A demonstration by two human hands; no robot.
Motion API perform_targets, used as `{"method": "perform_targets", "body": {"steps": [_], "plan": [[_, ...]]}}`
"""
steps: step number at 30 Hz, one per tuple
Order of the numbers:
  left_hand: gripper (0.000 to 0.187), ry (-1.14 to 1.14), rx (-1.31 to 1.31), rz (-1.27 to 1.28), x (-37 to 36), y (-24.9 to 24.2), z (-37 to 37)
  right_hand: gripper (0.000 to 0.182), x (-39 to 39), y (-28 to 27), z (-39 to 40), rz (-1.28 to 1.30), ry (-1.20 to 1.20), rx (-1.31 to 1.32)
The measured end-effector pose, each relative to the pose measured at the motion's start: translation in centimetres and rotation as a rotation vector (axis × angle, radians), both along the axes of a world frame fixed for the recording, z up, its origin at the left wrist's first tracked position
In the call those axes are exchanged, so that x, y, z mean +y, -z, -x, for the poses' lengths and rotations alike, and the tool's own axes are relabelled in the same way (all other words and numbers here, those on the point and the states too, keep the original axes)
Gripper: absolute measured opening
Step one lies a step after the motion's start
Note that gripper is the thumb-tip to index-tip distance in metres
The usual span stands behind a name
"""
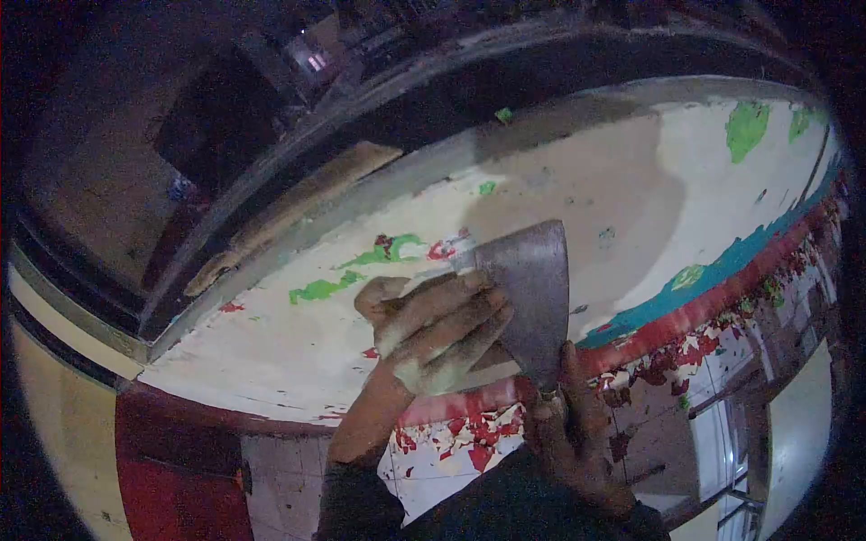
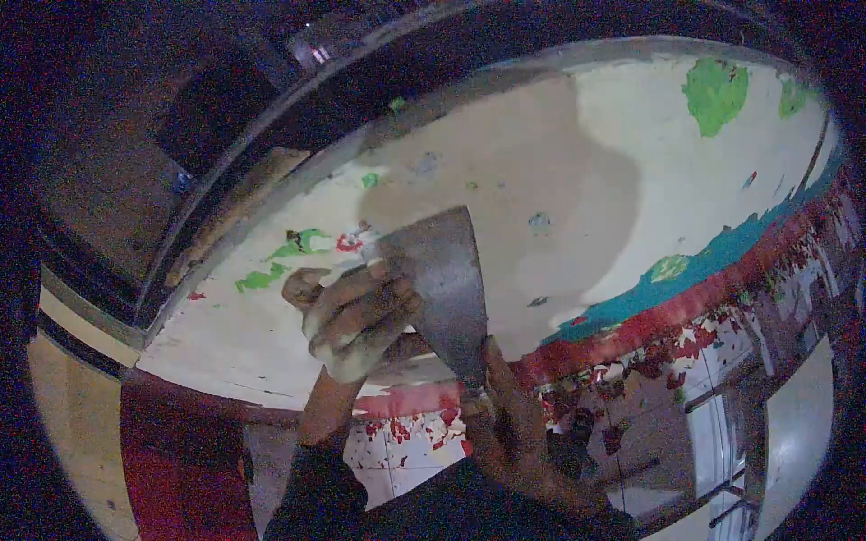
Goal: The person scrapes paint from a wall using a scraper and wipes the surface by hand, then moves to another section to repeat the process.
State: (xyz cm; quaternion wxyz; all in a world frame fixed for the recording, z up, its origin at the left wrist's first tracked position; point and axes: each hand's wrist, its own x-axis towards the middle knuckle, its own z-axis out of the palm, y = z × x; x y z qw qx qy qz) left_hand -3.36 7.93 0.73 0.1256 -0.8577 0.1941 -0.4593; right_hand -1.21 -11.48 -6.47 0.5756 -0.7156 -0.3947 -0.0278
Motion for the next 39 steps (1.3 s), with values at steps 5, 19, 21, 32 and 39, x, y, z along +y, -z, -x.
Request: {"method": "perform_targets", "body": {"steps": [5,19,21,32,39], "plan": [[0.025,-0.085,0.006,-0.105,-0.3,-0.5,-0.2,0.05,-0.7,-0.2,0.0,-0.204,-0.229,0.46],[0.023,-0.002,0.011,-0.02,-0.1,0.1,-0.3,0.051,-0.4,-0.9,-0.1,-0.077,-0.229,0.57],[0.023,-0.019,0.003,0.009,-0.3,0.2,-0.1,0.05,0.4,0.3,-0.5,-0.124,-0.072,0.098],[0.019,-0.045,-0.104,0.197,0.1,1.3,-0.7,0.048,0.2,0.1,-0.3,-0.213,-0.169,0.338],[0.025,0.036,-0.063,0.03,0.6,0.5,-0.6,0.048,0.1,0.4,-0.6,-0.208,-0.156,0.263]]}}
